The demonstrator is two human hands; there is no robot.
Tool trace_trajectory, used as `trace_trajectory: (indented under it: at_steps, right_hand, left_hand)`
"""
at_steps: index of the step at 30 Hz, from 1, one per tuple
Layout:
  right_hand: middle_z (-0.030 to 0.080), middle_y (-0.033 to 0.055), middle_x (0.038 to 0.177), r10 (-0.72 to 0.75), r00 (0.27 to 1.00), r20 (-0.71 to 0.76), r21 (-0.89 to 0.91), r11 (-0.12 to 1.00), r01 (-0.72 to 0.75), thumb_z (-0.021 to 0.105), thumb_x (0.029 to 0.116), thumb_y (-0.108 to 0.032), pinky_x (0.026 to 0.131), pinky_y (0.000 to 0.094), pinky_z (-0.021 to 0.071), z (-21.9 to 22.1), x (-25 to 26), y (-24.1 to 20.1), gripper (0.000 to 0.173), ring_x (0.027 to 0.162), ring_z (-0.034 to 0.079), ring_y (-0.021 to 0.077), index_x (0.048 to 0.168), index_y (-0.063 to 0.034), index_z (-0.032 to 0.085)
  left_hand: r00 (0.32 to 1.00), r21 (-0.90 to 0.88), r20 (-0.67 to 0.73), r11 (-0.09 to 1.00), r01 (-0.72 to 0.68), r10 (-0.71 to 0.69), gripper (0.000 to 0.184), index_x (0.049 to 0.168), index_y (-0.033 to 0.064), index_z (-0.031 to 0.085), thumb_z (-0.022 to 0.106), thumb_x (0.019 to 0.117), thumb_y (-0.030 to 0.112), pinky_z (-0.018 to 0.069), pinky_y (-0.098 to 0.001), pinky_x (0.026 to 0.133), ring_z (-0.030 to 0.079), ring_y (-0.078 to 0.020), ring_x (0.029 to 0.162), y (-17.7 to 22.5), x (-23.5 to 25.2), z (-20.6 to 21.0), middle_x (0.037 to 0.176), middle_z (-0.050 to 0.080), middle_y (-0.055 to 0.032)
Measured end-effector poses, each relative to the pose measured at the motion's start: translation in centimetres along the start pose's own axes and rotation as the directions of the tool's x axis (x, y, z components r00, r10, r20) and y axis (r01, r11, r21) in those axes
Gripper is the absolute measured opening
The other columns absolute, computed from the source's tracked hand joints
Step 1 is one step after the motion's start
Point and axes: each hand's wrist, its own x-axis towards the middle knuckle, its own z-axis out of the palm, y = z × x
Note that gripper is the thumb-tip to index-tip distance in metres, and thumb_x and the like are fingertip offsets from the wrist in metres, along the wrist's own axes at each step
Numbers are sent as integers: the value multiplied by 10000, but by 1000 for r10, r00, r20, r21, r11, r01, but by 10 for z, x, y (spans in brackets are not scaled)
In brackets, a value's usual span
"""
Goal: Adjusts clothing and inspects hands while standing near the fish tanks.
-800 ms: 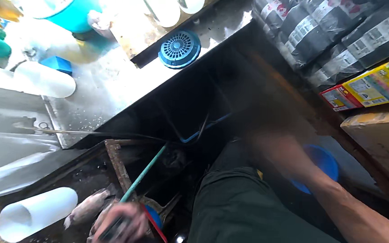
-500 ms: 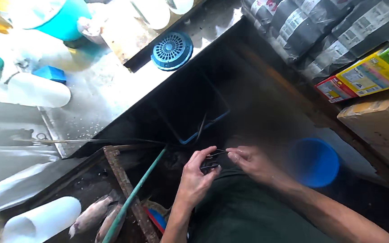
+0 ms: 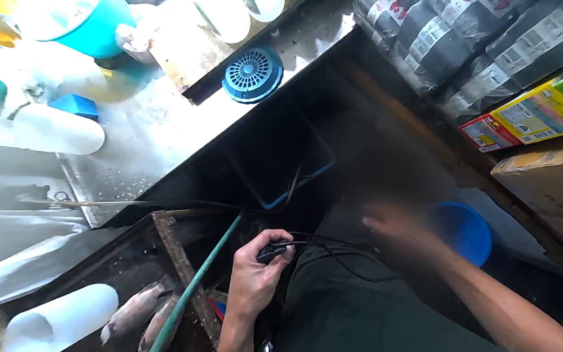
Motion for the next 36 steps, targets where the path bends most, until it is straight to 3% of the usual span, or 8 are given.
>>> trace_trajectory:
  at_steps: [3,5,12,20,24,28,31,36]
  right_hand:
    - [554,244,1424,213,936,280,-32,977,-213,731,932,-406,1112,574,424,8,1,43,722,1309,551,377,1495,-30,481]
    - [622,243,1326,239,927,290,-1,968,-250,673,981,-360,1073,574,455,26,-2,57,570,1242,604,362,1419,-16,550]
    - [660,210,1237,222,974,-39,325,925,-198,473,1074,-310,1045,449,489,60,-24,71,444,1180,633,258,1346,25,578]
    - [736,50,991,111,933,-341,439,897,54,466,1064,-248,827,316,617,45,-79,45,343,863,723,126,1272,-12,603]
    - [704,65,930,308,822,-480,496,868,-35,469,1065,-244,718,312,604,43,-89,31,350,760,689,133,1276,4,598]
    - [664,102,1203,318,765,-560,467,884,-26,472,1071,-248,828,308,555,54,-94,28,407,931,652,118,1425,-60,544]
    - [579,101,1442,165,835,-525,396,916,68,501,1060,-250,1041,284,501,50,-98,8,446,1256,587,104,1468,-70,510]
    - [681,59,1188,263,898,-352,683,728,54,538,1053,-243,889,281,556,35,-107,-18,366,1004,660,105,1366,-58,583]
  left_hand:
    - [1000,-16,21,1000,4,-3,154,1024,82,724,732,902,176,549,-162,582,655,-23,688,-1,0,-2,922,735,29]
    - [999,-18,28,1000,20,-20,152,1026,80,722,732,898,162,534,-159,555,642,-21,659,-4,3,-2,918,737,25]
    - [967,315,77,926,209,-244,166,1014,154,742,713,873,237,575,-211,703,677,-6,788,-24,24,-6,902,731,69]
    - [695,712,444,694,110,-565,356,1246,156,705,661,947,344,542,-523,950,681,-274,1096,-54,61,87,1161,714,-106]
    - [791,728,347,676,112,-505,811,1631,273,257,667,932,258,548,-575,906,674,-360,1078,-54,57,103,1238,666,-158]
    - [862,488,456,872,-34,-222,613,1518,163,490,670,932,176,562,-466,957,698,-231,1064,-41,44,104,1177,718,-81]
    - [692,343,706,928,-146,-152,670,1559,237,445,675,936,150,539,-463,1006,670,-212,1116,-38,42,121,1200,702,-61]
    - [463,341,861,913,-222,-210,752,1599,314,362,673,936,145,513,-552,1015,650,-308,1179,-39,44,146,1305,661,-134]
